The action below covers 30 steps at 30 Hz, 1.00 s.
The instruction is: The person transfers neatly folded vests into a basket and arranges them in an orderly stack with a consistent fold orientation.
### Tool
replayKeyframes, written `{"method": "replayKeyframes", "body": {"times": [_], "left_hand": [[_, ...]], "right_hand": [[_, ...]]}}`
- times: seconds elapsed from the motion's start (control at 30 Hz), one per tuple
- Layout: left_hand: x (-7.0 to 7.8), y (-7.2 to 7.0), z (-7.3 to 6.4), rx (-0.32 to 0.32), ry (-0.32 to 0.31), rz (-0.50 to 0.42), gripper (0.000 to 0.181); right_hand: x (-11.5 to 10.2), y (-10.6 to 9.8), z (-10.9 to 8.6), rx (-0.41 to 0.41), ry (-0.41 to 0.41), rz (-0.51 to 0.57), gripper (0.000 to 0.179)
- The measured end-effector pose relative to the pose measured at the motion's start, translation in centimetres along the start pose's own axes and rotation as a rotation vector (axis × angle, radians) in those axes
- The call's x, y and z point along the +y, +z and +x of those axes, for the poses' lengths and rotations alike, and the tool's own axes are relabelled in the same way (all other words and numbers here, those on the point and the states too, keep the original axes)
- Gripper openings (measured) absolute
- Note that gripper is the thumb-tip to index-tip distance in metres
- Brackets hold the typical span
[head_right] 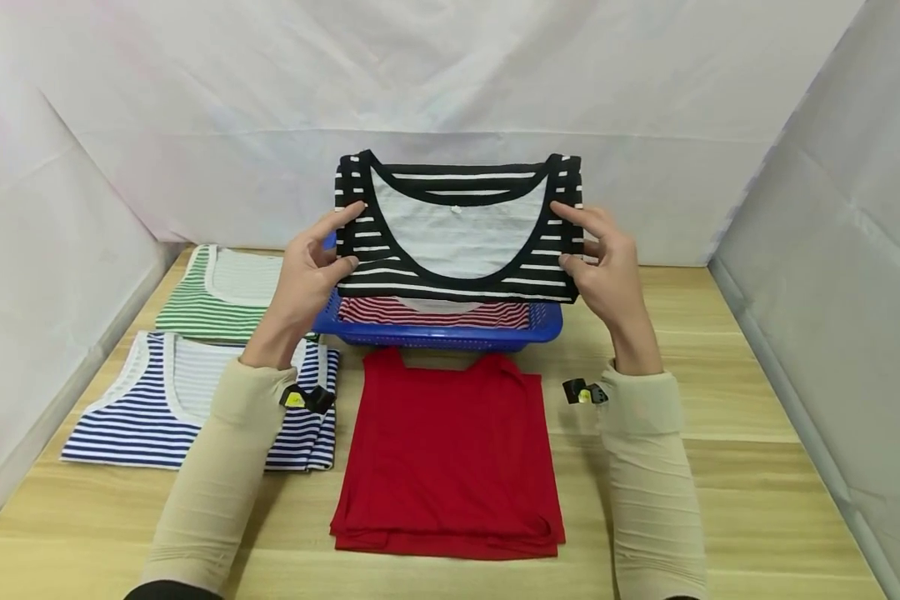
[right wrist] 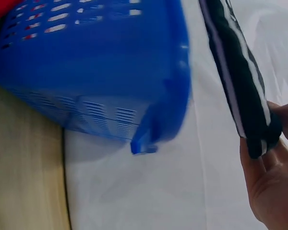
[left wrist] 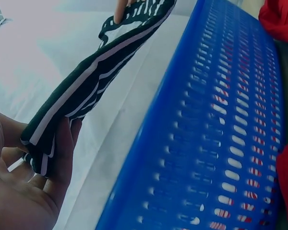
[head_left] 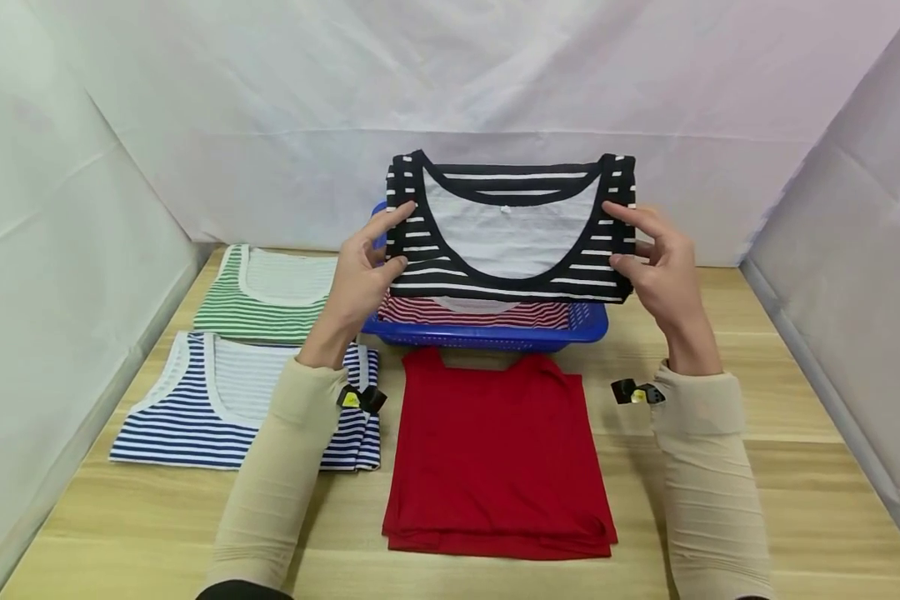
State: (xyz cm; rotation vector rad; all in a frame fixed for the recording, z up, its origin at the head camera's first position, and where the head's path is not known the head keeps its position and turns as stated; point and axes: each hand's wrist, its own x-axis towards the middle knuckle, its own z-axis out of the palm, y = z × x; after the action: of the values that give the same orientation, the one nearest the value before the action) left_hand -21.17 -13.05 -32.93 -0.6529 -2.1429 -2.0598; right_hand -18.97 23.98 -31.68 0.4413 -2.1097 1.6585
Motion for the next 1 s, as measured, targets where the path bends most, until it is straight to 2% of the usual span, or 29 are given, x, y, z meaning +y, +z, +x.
{"method": "replayKeyframes", "body": {"times": [0.1, 0.3, 0.4, 0.5, 0.57, 0.67, 0.87, 1.0], "left_hand": [[-0.4, -0.3, 0.1, 0.001, -0.019, 0.015, 0.065], [-1.1, -0.8, 0.3, -0.011, -0.047, 0.064, 0.067], [-1.2, -0.9, 0.5, -0.021, -0.059, 0.108, 0.068], [-1.4, -1.0, 0.6, -0.020, -0.070, 0.147, 0.068], [-1.5, -1.1, 0.7, -0.021, -0.080, 0.159, 0.069], [-1.7, -1.3, 0.8, -0.035, -0.090, 0.176, 0.071], [-2.2, -1.1, 1.2, -0.081, -0.096, 0.254, 0.072], [-2.4, -0.9, 1.2, -0.121, -0.124, 0.320, 0.074]], "right_hand": [[0.5, 0.4, 0.0, 0.004, 0.010, -0.092, 0.058], [1.8, 1.3, -0.2, 0.069, 0.073, -0.079, 0.032], [2.4, 1.8, -0.3, 0.075, 0.065, -0.137, 0.029], [2.7, 2.1, -0.3, 0.038, 0.052, -0.191, 0.032], [1.9, 2.4, -0.4, -0.006, 0.057, -0.213, 0.034], [2.0, 2.3, -0.4, -0.060, 0.072, -0.247, 0.038], [2.9, 2.4, -0.3, -0.093, 0.064, -0.380, 0.045], [3.1, 2.8, -0.3, -0.123, 0.045, -0.444, 0.045]]}}
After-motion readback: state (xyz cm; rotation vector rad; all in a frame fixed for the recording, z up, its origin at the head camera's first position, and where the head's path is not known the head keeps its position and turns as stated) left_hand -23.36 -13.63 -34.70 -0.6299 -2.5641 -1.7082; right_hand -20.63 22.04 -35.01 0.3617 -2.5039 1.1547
